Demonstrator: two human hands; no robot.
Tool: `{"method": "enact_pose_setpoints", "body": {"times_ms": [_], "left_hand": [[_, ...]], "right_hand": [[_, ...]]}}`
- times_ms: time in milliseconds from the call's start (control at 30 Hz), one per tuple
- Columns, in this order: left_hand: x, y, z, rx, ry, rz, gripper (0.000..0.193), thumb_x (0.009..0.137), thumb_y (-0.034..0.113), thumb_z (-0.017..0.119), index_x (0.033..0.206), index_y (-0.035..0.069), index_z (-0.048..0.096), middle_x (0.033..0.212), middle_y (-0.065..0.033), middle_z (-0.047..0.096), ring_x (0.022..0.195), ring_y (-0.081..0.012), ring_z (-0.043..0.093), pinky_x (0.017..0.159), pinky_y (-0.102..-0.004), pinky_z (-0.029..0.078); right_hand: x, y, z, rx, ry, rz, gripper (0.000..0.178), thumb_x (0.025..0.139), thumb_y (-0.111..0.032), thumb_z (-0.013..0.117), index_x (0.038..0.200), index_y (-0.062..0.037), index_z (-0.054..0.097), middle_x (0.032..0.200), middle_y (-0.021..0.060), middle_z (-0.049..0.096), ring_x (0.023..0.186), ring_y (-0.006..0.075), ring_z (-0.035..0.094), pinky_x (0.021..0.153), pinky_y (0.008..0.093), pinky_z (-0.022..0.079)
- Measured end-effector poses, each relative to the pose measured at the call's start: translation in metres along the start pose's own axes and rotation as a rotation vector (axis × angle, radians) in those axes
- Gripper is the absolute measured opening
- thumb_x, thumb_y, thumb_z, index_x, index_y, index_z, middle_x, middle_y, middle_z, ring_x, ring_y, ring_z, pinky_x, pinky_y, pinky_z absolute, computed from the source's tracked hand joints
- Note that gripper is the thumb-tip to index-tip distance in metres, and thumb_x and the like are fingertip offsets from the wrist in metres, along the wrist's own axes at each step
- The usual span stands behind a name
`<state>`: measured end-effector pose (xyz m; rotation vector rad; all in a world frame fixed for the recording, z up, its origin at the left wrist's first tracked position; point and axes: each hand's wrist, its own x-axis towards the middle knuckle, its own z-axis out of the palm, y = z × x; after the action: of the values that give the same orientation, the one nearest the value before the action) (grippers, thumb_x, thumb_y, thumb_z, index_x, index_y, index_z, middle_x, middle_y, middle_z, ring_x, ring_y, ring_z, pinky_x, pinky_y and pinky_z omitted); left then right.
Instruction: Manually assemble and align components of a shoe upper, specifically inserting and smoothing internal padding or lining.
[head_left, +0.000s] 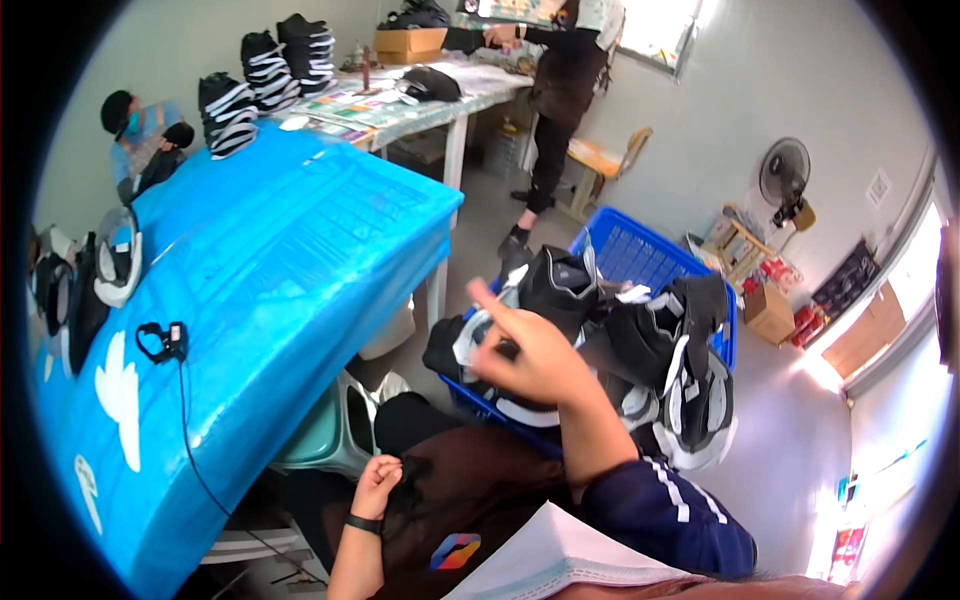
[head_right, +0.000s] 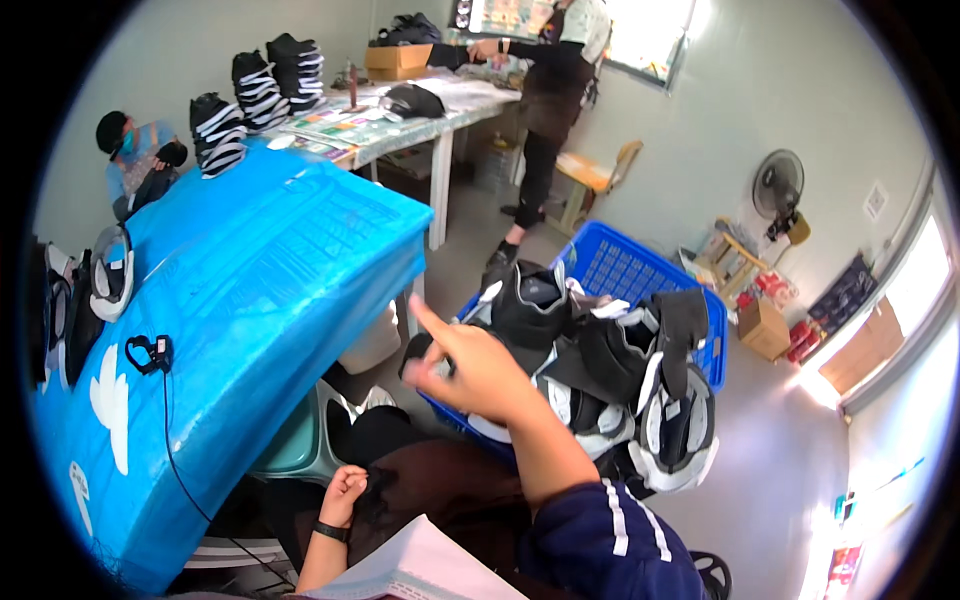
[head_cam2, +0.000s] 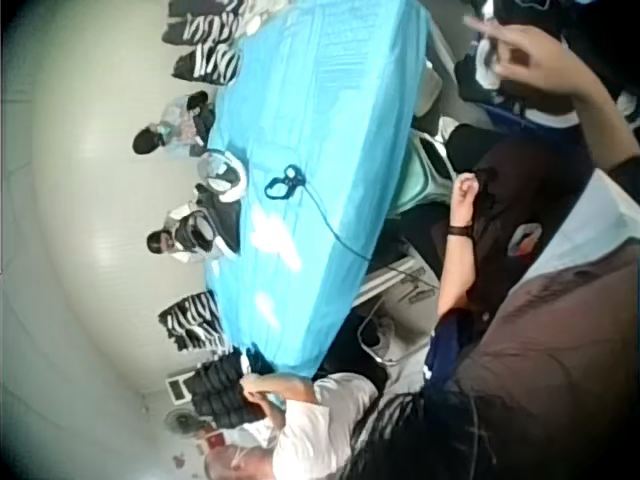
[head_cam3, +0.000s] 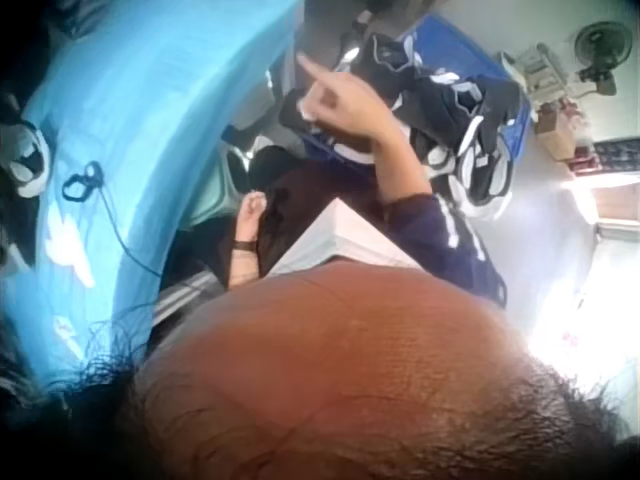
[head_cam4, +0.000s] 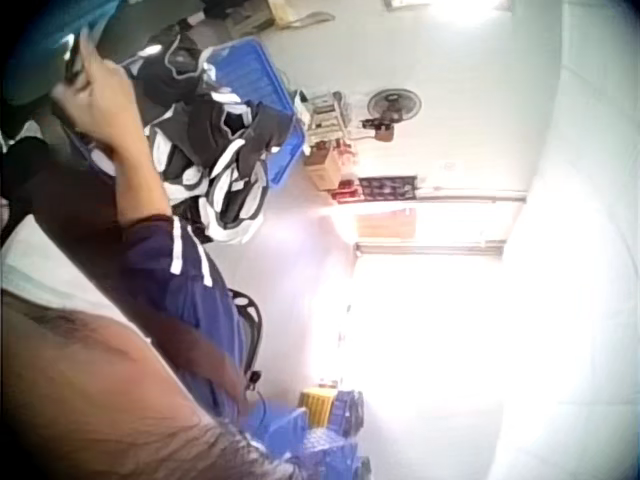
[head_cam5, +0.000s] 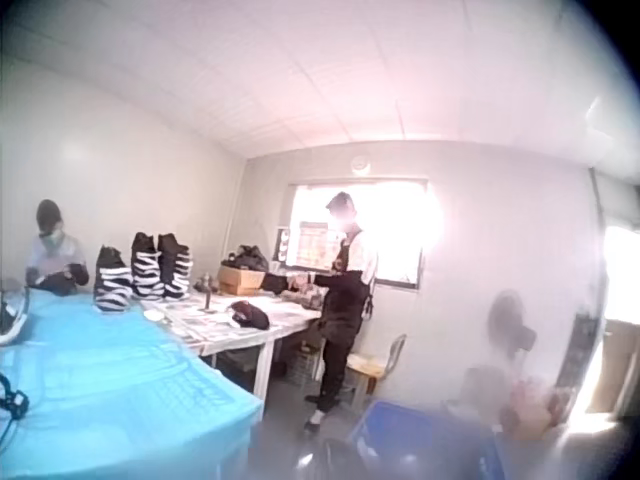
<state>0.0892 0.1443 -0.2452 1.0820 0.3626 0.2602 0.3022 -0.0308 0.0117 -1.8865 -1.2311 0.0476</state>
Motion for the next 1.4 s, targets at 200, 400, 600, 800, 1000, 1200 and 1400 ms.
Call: {"method": "enact_pose_setpoints", "body": {"times_ms": [200, 400, 600, 800, 1000, 1200, 1400], "left_hand": [[0.006, 0.003, 0.006, 0.047, -0.194, -0.088, 0.027, 0.081, -0.001, 0.055, 0.106, 0.003, 0.047, 0.085, -0.0025, 0.058, 0.078, -0.0082, 0.053, 0.074, -0.0212, 0.042], [-0.004, -0.006, -0.016, 0.011, -0.176, -0.104, 0.024, 0.078, -0.006, 0.055, 0.1, 0.003, 0.052, 0.092, -0.0024, 0.058, 0.086, -0.0089, 0.053, 0.077, -0.0215, 0.041], [-0.006, 0.013, -0.003, 0.033, -0.224, -0.073, 0.031, 0.08, -0.002, 0.054, 0.11, 0.004, 0.049, 0.086, -0.0005, 0.054, 0.078, -0.0078, 0.049, 0.074, -0.0189, 0.038], [-0.002, 0.01, 0.009, 0.088, -0.251, -0.064, 0.026, 0.083, 0.004, 0.053, 0.108, 0.004, 0.044, 0.091, -0.0033, 0.056, 0.083, -0.0085, 0.051, 0.075, -0.0196, 0.039], [-0.002, -0.006, -0.005, 0.55, -0.077, 0.057, 0.023, 0.074, 0.002, 0.066, 0.091, 0.003, 0.051, 0.078, -0.001, 0.057, 0.072, -0.0072, 0.052, 0.067, -0.0205, 0.042], [-0.001, 0.011, 0.022, 0.361, 0.021, -0.01, 0.019, 0.072, 0.004, 0.069, 0.082, 0.003, 0.052, 0.072, 0.0028, 0.054, 0.067, -0.0028, 0.048, 0.062, -0.0187, 0.039], [-0.007, 0.005, 0.01, 0.677, 0.151, 0.239, 0.019, 0.072, 0.001, 0.067, 0.082, 0.003, 0.051, 0.077, -0.0015, 0.054, 0.073, -0.0068, 0.051, 0.067, -0.0212, 0.04]], "right_hand": [[0.058, 0.15, 0.073, -0.427, -0.338, 0.261, 0.041, 0.074, -0.018, 0.045, 0.112, -0.0058, 0.054, 0.096, 0.0202, 0.059, 0.091, 0.0351, 0.056, 0.08, 0.0404, 0.044], [0.069, 0.082, 0.121, -0.154, -0.42, 0.206, 0.075, 0.074, -0.022, 0.058, 0.135, -0.0071, 0.017, 0.089, 0.0231, 0.058, 0.081, 0.0365, 0.057, 0.07, 0.0413, 0.046], [-0.052, -0.052, 0.143, 0.298, -0.071, -1.315, 0.05, 0.062, -0.055, 0.058, 0.095, -0.0182, 0.061, 0.128, 0.0268, 0.03, 0.124, 0.0467, 0.017, 0.093, 0.0674, 0.005], [-0.068, -0.06, 0.19, 0.132, 0.595, -1.002, 0.027, 0.07, -0.032, 0.064, 0.093, -0.0176, 0.061, 0.111, 0.0067, 0.056, 0.114, 0.0337, 0.04, 0.079, 0.0529, 0.04], [-0.014, 0.012, 0.153, 0.131, -0.441, -0.171, 0.067, 0.074, -0.035, 0.057, 0.126, 0.0006, 0.034, 0.122, 0.0275, 0.039, 0.112, 0.0422, 0.038, 0.09, 0.0457, 0.032], [0.009, 0.156, 0.179, 0.496, -0.305, 0.721, 0.075, 0.083, -0.046, 0.048, 0.129, 0.0085, 0.024, 0.064, 0.0072, 0.059, 0.059, 0.0134, 0.055, 0.058, 0.0262, 0.043], [-0.015, 0.105, 0.176, 0.735, -1.044, 0.064, 0.069, 0.08, -0.026, 0.062, 0.133, -0.0006, 0.026, 0.126, 0.0142, 0.042, 0.106, 0.0213, 0.048, 0.091, 0.0318, 0.038]]}}
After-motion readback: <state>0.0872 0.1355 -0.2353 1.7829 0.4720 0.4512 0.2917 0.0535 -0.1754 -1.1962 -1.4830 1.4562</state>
